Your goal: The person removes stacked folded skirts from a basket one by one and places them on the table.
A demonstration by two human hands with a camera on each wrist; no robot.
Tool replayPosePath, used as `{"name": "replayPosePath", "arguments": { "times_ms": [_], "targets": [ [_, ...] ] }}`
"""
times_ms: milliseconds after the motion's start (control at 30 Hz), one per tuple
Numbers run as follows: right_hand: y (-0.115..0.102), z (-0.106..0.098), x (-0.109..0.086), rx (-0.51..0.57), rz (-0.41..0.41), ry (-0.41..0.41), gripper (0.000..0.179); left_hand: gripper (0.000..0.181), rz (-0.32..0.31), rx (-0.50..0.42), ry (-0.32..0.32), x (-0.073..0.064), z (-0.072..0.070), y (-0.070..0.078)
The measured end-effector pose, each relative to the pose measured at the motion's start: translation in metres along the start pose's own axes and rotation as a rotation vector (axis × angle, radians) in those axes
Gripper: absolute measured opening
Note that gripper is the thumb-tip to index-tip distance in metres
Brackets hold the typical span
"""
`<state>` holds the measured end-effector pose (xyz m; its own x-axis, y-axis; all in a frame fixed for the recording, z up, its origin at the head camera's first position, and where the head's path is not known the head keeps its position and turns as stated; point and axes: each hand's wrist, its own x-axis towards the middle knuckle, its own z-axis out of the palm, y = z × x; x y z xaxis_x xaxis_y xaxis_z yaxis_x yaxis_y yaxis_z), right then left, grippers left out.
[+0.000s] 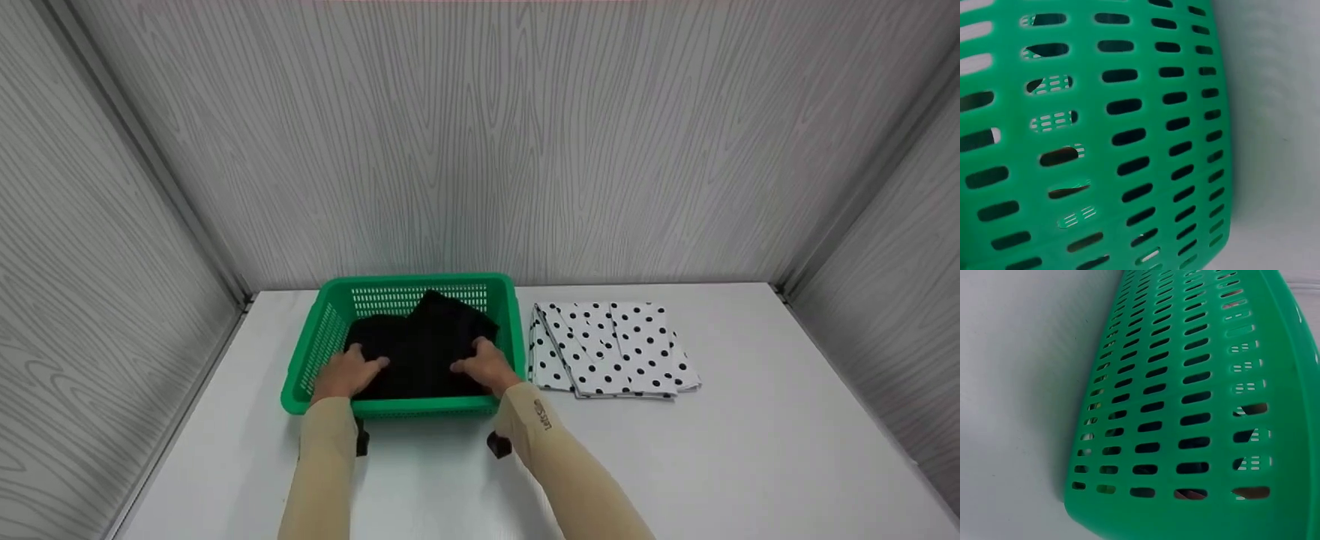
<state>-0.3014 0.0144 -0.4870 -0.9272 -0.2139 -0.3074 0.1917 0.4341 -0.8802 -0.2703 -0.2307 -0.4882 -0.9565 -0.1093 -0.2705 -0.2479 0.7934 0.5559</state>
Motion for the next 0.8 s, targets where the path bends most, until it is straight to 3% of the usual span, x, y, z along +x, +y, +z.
{"name": "replayPosePath", "arguments": {
  "times_ms": [133,267,367,467,633,800],
  "targets": [
    [0.000,0.001,0.002,0.019,-0.003,0.011,0.068,0.086,-0.045,-0.110,-0.072,0.003,-0.003,-0.002],
    [0.002,0.001,0.004,0.075,-0.008,0.008,0.065,0.086,-0.087,-0.185,-0.096,0.006,-0.004,-0.005],
    [0.002,0.002,0.007,0.151,0.013,0.025,0.064,0.083,-0.106,-0.214,-0.079,0.007,-0.005,-0.007],
    [0.001,0.004,0.009,0.227,0.036,0.093,0.068,0.078,-0.113,-0.256,-0.054,0.008,-0.005,-0.008],
    [-0.002,0.008,0.009,0.233,0.048,0.194,0.084,0.072,-0.083,-0.332,0.006,0.009,-0.006,-0.009],
    [-0.002,0.009,0.008,0.236,0.012,0.168,0.088,0.074,-0.060,-0.402,-0.003,0.009,-0.007,-0.013]
  ]
}}
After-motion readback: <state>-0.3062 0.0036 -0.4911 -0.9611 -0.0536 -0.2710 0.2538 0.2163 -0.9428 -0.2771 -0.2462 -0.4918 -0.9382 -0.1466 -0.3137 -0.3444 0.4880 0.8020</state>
